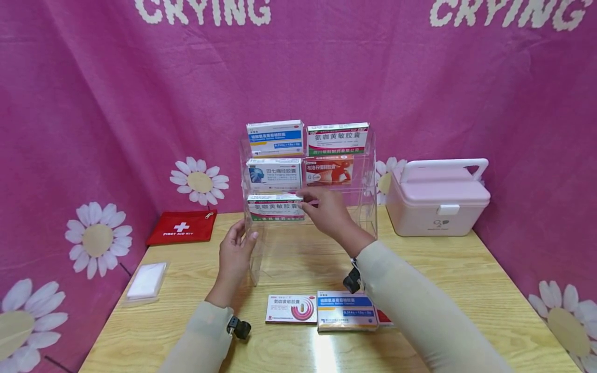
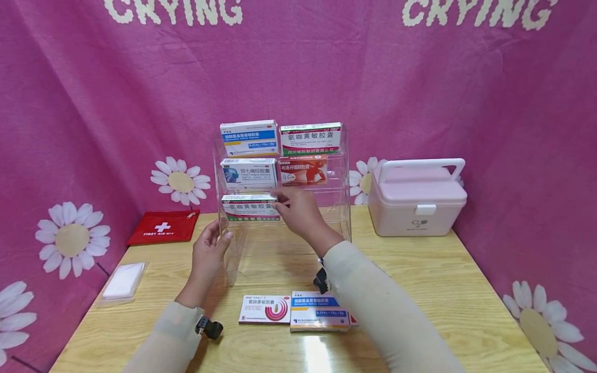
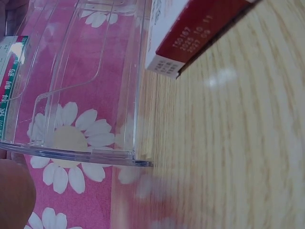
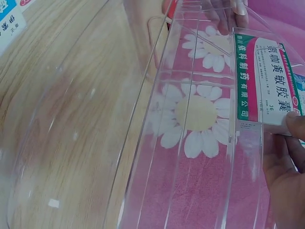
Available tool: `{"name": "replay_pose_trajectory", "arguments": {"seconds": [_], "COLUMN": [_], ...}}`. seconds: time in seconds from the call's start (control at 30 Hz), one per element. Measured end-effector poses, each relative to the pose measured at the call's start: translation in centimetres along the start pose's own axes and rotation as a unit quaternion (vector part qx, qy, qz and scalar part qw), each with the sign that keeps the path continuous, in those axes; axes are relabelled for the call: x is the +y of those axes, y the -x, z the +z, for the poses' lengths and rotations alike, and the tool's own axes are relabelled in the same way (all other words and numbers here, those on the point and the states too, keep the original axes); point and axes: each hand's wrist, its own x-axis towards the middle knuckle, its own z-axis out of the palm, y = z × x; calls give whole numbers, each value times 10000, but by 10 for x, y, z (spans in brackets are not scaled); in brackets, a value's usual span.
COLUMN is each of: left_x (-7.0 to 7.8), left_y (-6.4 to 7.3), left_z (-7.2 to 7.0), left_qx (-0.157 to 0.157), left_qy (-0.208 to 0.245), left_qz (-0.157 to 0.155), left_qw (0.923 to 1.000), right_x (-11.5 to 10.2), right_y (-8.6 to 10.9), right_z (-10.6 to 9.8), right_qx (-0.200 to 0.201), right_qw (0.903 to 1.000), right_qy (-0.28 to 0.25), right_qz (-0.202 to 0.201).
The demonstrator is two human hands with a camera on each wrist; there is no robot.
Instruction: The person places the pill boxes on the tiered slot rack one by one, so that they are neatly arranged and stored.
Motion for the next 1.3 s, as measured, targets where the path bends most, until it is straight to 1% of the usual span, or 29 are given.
{"name": "replay_pose_trajectory", "arguments": {"seconds": [0.2, 0.3, 0.37, 0.47, 0.57, 0.63, 0.73, 0.8, 0.87, 1.0, 1.1, 1.2, 1.3], "left_x": [-2, -2, -2, -1, -1, 0, 1, 2, 3, 4, 3, 3, 3], "left_y": [1, 2, 3, 4, 4, 3, 1, 1, 1, 2, 3, 4, 4], "left_z": [-2, -4, -6, -6, -2, 0, 2, 3, 3, 3, 3, 1, -1], "left_qx": [16, 32, 50, 55, 32, 4, -39, -34, -11, -2, -40, -57, -29], "left_qy": [-109, -245, -318, -399, -347, -302, -221, -271, -335, -436, -418, -412, -455], "left_qz": [-38, -144, -204, -258, -263, -247, -163, -124, -134, -218, -231, -310, -364], "left_qw": [9999, 9996, 9993, 9989, 9990, 9992, 9996, 9995, 9993, 9988, 9989, 9987, 9983], "right_x": [2, 2, 3, 9, 24, 37, 59, 74, 90, 119, 138, 153, 165], "right_y": [2, 6, 12, 25, 43, 57, 82, 100, 118, 154, 178, 195, 204], "right_z": [2, 0, -6, -23, -51, -71, -96, -106, -112, -119, -124, -128, -130], "right_qx": [-17, -57, -104, -218, -404, -530, -712, -807, -895, -1142, -1269, -1296, -1305], "right_qw": [10000, 9999, 9999, 9997, 9986, 9977, 9969, 9964, 9954, 9928, 9914, 9909, 9904], "right_qy": [-72, -78, -90, -104, -80, -37, 73, 175, 294, 363, 315, 316, 344], "right_qz": [-21, 36, 88, -47, -340, -431, -314, -201, -163, -59, 86, 171, 307]}}
